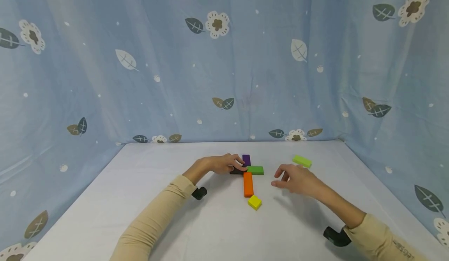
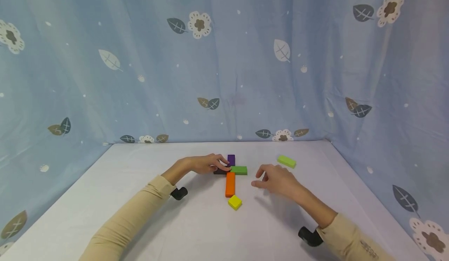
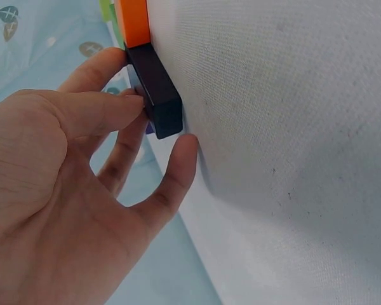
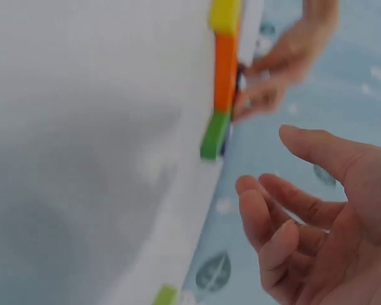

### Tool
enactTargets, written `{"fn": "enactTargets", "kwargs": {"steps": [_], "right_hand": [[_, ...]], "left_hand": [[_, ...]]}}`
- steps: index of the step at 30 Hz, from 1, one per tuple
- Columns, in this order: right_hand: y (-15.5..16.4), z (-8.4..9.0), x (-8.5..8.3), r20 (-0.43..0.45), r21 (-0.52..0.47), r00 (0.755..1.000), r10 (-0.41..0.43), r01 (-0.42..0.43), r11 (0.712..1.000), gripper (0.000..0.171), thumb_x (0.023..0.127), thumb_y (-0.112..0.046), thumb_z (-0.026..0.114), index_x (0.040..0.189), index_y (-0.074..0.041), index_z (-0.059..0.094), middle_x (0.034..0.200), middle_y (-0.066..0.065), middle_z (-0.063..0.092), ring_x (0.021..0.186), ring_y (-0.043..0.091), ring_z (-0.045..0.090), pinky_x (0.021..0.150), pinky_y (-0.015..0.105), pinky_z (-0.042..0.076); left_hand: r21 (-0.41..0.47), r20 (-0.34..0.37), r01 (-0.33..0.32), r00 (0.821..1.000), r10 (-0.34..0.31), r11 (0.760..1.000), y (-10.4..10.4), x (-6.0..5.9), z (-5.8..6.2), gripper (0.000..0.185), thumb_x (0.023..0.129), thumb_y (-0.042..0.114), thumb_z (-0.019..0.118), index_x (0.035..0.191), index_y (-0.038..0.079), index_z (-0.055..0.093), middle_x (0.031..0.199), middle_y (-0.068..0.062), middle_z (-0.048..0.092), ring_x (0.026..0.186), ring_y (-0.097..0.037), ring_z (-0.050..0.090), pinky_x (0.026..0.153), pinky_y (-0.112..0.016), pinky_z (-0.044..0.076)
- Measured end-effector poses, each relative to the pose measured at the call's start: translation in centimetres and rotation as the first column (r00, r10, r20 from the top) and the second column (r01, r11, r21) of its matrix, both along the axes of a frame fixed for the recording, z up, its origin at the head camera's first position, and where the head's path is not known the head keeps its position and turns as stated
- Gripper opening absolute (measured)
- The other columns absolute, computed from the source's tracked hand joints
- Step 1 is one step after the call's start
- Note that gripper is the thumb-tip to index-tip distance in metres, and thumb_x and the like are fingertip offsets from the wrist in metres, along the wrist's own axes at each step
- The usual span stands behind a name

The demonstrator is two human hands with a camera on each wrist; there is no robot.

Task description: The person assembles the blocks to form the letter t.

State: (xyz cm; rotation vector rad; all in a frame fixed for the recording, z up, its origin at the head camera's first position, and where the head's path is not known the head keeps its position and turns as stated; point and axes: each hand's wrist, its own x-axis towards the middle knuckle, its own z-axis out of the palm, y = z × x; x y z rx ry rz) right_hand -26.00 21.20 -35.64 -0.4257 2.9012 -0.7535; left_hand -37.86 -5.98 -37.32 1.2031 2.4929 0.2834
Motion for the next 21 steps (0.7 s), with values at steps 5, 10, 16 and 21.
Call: {"fn": "enactTargets", "kwargs": {"steps": [5,10,16,21], "right_hand": [[3.1,1.3,-2.2,-0.155,0.034,0.988,0.003,0.002,0.999,0.036,0.078,-0.039,0.067,0.1,-0.011,0.062,0.081,0.0,0.063,0.067,0.01,0.055,0.056,0.024,0.044],[5.6,1.1,-3.8,-0.175,0.033,0.985,-0.006,0.012,0.999,0.036,0.08,-0.036,0.066,0.102,-0.008,0.062,0.084,0.002,0.064,0.072,0.012,0.057,0.058,0.025,0.045],[7.2,0.0,-5.1,-0.215,0.06,0.976,-0.031,0.045,0.997,0.034,0.08,-0.033,0.067,0.1,-0.006,0.063,0.088,0.007,0.063,0.076,0.015,0.058,0.059,0.027,0.046],[8.3,-0.4,-6.1,-0.238,0.06,0.969,-0.064,0.081,0.995,0.036,0.079,-0.03,0.068,0.103,-0.004,0.062,0.096,0.015,0.062,0.081,0.023,0.059,0.06,0.031,0.048]], "left_hand": [[-0.003,-0.009,0.011,1.0,-0.012,1.0,-0.1,-0.2,0.0,0.048,0.093,0.003,0.04,0.129,0.033,0.049,0.139,0.005,0.037,0.121,-0.014,0.034,0.1,-0.032,0.035],[-0.005,0.0,0.002,1.0,-0.002,1.0,0.1,-0.2,0.0,0.048,0.094,0.003,0.04,0.129,0.033,0.049,0.139,0.006,0.036,0.122,-0.015,0.034,0.101,-0.034,0.034],[-0.012,-0.006,0.014,1.0,-0.014,1.0,0.0,-0.4,-0.2,0.047,0.094,0.004,0.04,0.13,0.034,0.048,0.14,0.006,0.036,0.122,-0.014,0.034,0.102,-0.032,0.034],[-0.017,-0.011,0.016,1.0,-0.016,1.0,0.0,-0.7,-0.1,0.048,0.094,0.004,0.039,0.13,0.035,0.047,0.14,0.006,0.035,0.122,-0.015,0.034,0.101,-0.032,0.034]]}}
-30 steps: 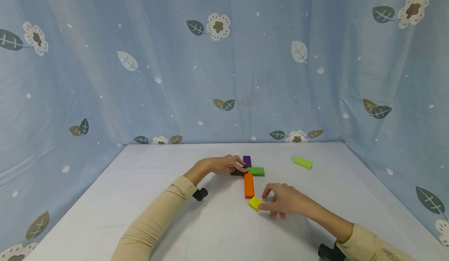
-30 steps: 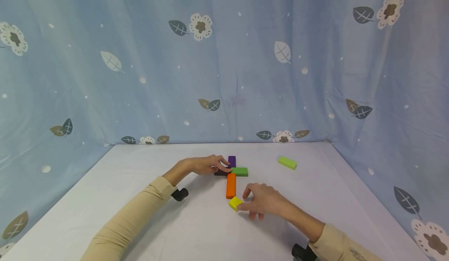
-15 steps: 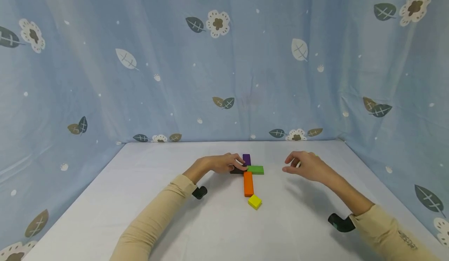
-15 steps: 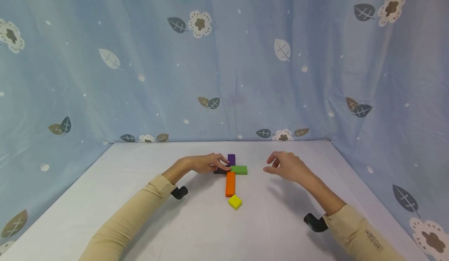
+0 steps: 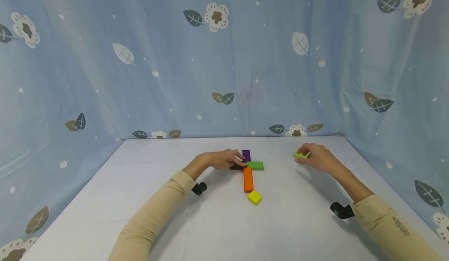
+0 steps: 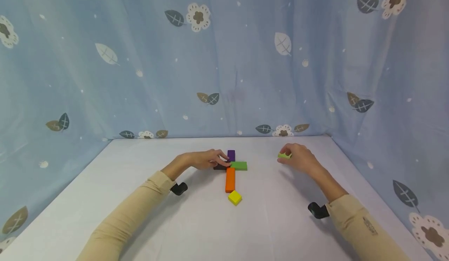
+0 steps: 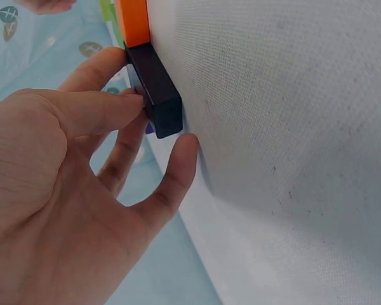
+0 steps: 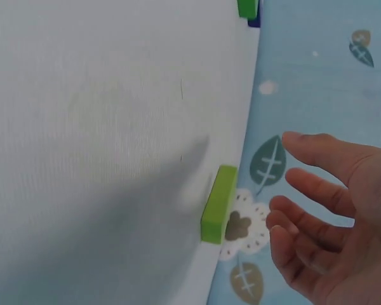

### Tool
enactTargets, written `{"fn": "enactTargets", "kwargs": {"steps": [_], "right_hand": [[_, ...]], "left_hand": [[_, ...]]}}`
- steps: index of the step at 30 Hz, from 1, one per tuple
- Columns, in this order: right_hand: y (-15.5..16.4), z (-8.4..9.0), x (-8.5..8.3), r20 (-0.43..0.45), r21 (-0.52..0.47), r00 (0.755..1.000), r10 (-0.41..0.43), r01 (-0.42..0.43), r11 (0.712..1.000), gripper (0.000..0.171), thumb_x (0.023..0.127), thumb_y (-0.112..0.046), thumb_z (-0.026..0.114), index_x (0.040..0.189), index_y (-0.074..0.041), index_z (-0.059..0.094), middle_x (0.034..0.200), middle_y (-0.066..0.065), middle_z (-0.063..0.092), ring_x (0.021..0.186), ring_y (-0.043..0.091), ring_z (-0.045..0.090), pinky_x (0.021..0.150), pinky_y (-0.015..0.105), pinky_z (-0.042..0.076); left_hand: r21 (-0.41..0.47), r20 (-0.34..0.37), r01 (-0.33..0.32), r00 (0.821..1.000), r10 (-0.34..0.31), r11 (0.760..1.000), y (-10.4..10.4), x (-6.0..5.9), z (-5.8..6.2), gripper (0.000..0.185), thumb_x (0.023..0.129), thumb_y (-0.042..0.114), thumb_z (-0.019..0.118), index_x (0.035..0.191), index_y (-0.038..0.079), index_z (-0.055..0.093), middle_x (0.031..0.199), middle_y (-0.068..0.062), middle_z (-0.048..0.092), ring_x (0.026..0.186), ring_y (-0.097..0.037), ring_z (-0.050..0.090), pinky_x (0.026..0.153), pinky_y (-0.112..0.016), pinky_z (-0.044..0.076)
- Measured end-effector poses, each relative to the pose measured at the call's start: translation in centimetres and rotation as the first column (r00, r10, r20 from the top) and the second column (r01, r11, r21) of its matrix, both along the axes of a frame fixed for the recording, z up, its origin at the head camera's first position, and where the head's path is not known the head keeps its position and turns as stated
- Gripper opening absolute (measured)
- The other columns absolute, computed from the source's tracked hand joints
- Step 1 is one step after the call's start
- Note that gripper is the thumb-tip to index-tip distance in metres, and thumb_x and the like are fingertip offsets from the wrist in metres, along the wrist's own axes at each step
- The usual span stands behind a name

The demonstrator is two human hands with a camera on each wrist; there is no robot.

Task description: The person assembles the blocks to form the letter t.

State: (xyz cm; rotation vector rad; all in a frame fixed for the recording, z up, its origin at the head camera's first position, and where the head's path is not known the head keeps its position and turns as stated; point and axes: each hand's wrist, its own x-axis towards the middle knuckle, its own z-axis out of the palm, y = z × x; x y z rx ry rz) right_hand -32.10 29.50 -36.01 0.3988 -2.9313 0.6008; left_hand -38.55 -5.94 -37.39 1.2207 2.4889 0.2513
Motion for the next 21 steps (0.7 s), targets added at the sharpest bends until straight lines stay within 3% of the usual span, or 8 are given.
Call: {"fn": "enactTargets", "kwargs": {"steps": [8,13,21], "right_hand": [[1.7,0.3,-1.6,-0.02,0.003,0.999,-0.027,0.027,1.0,0.042,0.081,-0.027,0.067,0.114,-0.002,0.059,0.109,0.022,0.059,0.095,0.036,0.057,0.074,0.045,0.048],[2.4,0.1,-2.3,-0.024,0.004,0.999,-0.049,0.049,0.999,0.046,0.081,-0.028,0.067,0.117,-0.001,0.058,0.112,0.023,0.059,0.098,0.038,0.057,0.074,0.046,0.048],[2.6,-0.8,-3.0,0.088,-0.013,0.995,-0.042,0.043,0.999,0.049,0.081,-0.028,0.066,0.119,0.002,0.056,0.117,0.027,0.056,0.101,0.04,0.055,0.074,0.041,0.051]], "left_hand": [[0.008,0.001,0.014,1.0,-0.014,1.0,0.1,-0.2,0.5,0.048,0.094,0.003,0.038,0.13,0.033,0.048,0.14,0.003,0.036,0.122,-0.017,0.034,0.102,-0.034,0.033],[0.002,0.006,0.022,1.0,-0.022,1.0,0.1,-0.1,0.4,0.048,0.094,0.003,0.037,0.131,0.032,0.047,0.141,0.002,0.035,0.124,-0.018,0.033,0.103,-0.035,0.033],[0.016,0.011,0.015,1.0,-0.015,1.0,0.0,0.1,0.1,0.047,0.094,0.003,0.038,0.13,0.031,0.048,0.14,0.001,0.036,0.124,-0.018,0.033,0.103,-0.035,0.033]]}}
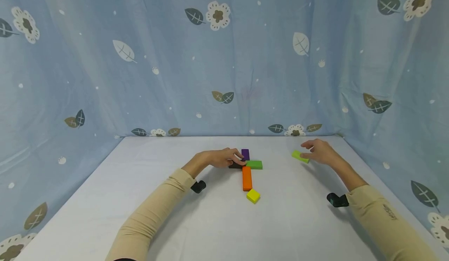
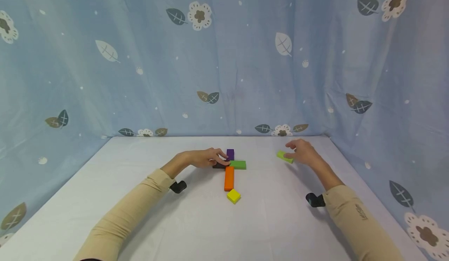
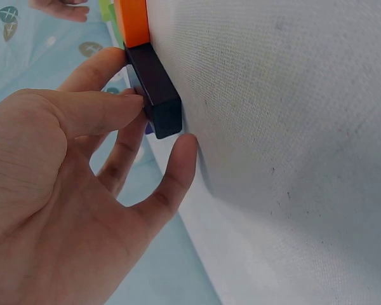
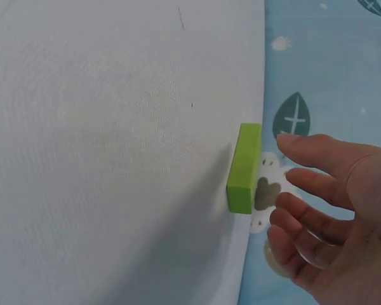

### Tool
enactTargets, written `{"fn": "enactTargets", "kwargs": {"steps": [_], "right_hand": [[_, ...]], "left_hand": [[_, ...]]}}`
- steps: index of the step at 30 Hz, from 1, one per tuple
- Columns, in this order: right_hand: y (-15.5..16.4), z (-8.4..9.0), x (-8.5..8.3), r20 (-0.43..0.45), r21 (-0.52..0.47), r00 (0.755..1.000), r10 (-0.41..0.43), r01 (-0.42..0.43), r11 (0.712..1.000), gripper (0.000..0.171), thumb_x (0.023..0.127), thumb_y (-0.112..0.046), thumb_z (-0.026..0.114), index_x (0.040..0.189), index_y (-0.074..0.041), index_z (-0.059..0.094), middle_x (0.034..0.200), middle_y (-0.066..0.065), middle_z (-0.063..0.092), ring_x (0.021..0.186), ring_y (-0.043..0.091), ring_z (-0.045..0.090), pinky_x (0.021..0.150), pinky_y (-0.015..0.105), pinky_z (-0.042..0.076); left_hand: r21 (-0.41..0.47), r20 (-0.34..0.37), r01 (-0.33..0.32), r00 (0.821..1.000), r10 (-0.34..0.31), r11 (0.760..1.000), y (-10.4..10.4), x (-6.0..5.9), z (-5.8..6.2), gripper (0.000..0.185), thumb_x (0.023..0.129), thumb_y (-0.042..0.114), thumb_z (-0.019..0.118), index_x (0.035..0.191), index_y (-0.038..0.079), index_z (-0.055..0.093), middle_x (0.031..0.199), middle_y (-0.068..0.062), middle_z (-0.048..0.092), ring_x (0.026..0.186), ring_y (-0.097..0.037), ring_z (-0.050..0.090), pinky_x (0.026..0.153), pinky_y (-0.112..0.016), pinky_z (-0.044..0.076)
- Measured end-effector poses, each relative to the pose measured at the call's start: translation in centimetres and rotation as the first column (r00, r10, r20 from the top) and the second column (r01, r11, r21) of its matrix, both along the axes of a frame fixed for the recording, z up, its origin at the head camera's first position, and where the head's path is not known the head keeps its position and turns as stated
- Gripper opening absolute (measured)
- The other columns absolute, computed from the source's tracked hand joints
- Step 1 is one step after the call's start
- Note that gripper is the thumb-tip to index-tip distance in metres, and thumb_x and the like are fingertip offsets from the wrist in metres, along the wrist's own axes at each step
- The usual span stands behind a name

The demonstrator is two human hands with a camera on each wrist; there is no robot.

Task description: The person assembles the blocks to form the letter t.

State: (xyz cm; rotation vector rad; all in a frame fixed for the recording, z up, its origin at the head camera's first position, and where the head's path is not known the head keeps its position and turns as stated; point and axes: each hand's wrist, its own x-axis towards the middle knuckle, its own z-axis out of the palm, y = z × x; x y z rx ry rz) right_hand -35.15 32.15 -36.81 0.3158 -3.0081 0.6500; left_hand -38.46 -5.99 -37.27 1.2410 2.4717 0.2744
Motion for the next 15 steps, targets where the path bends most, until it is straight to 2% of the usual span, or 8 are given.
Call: {"fn": "enactTargets", "kwargs": {"steps": [7,15], "right_hand": [[-0.2,-0.8,-0.7,0.067,-0.032,0.998,-0.009,0.011,0.999,0.045,0.083,-0.022,0.064,0.121,0.001,0.055,0.118,0.026,0.054,0.102,0.038,0.053,0.074,0.04,0.051],[-0.1,-1.6,-1.4,0.082,-0.043,0.997,-0.006,0.009,0.999,0.04,0.084,-0.019,0.063,0.119,0.0,0.057,0.112,0.022,0.059,0.097,0.033,0.057,0.068,0.033,0.051]], "left_hand": [[0.003,-0.001,0.002,1.0,-0.002,1.0,0.0,0.1,-0.1,0.047,0.094,0.003,0.038,0.13,0.032,0.049,0.14,0.001,0.036,0.123,-0.018,0.034,0.102,-0.035,0.034],[0.007,0.003,0.009,1.0,-0.009,1.0,0.0,0.0,0.1,0.048,0.093,0.002,0.039,0.13,0.03,0.049,0.14,0.0,0.036,0.124,-0.019,0.033,0.103,-0.036,0.033]]}}
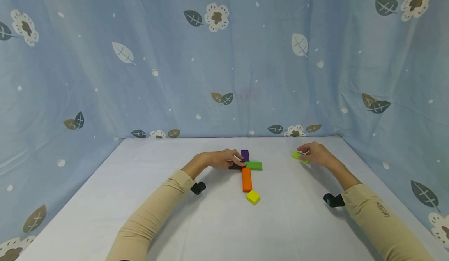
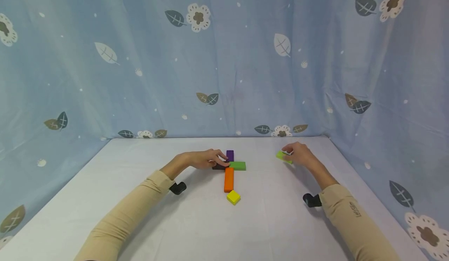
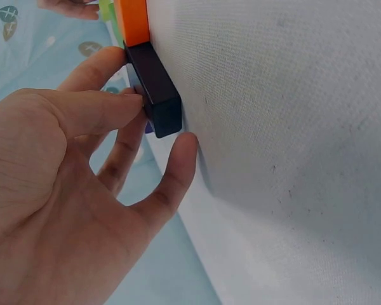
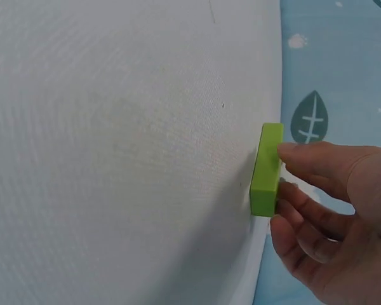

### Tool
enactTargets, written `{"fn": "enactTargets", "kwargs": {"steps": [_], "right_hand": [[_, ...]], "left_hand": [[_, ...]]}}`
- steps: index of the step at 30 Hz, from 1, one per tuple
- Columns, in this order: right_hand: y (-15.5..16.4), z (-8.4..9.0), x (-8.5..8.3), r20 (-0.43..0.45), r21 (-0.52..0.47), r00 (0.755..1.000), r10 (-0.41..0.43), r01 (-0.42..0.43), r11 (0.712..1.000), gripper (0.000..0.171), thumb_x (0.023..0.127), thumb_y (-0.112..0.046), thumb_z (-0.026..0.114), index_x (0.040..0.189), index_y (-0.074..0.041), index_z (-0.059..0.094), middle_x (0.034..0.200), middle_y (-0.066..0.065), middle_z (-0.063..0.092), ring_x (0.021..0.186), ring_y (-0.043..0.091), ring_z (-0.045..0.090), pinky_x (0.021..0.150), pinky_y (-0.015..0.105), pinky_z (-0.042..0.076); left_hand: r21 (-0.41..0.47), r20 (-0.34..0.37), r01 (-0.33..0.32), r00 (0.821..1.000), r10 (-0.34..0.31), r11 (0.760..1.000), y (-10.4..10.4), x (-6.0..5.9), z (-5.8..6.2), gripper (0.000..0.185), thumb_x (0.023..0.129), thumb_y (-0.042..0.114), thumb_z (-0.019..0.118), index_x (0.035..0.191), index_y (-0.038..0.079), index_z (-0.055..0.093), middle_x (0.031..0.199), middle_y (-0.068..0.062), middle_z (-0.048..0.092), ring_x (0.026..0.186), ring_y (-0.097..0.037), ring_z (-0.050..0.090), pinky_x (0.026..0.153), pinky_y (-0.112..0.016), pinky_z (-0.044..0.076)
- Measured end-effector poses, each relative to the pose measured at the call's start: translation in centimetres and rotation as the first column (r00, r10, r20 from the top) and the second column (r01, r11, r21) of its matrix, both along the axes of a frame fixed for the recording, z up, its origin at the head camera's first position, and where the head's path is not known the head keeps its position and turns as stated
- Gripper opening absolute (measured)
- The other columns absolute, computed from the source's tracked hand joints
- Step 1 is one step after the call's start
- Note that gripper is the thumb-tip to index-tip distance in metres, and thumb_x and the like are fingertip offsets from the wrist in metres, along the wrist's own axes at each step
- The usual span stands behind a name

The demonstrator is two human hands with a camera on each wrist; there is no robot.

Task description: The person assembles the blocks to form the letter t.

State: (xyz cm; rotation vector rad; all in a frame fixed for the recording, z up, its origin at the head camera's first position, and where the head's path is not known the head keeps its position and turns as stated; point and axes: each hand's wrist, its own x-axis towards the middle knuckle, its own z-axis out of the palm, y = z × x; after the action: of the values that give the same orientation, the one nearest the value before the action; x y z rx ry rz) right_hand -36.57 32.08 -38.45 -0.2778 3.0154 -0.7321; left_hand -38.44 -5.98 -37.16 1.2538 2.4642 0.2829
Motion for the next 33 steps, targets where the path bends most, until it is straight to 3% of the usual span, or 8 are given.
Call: {"fn": "enactTargets", "kwargs": {"steps": [23,33], "right_hand": [[-0.23,-0.44,-0.04,0.011,0.005,1.0,0.01,-0.01,1.0,0.038,0.084,-0.012,0.061,0.118,0.004,0.057,0.107,0.023,0.062,0.093,0.031,0.06,0.064,0.028,0.051],[-0.3,-0.34,0.01,-0.001,0.023,1.0,0.008,-0.008,1.0,0.038,0.085,-0.012,0.06,0.119,0.004,0.056,0.109,0.022,0.061,0.096,0.033,0.059,0.069,0.032,0.051]], "left_hand": [[0.002,0.001,-0.001,1.0,0.001,1.0,-0.19,-0.01,-0.3,0.047,0.094,0.003,0.038,0.13,0.03,0.048,0.139,0.0,0.036,0.123,-0.018,0.033,0.102,-0.035,0.033],[0.004,0.021,-0.021,1.0,0.021,1.0,-0.07,-0.01,0.06,0.046,0.094,0.004,0.038,0.13,0.031,0.048,0.14,0.002,0.035,0.119,-0.016,0.034,0.099,-0.033,0.035]]}}
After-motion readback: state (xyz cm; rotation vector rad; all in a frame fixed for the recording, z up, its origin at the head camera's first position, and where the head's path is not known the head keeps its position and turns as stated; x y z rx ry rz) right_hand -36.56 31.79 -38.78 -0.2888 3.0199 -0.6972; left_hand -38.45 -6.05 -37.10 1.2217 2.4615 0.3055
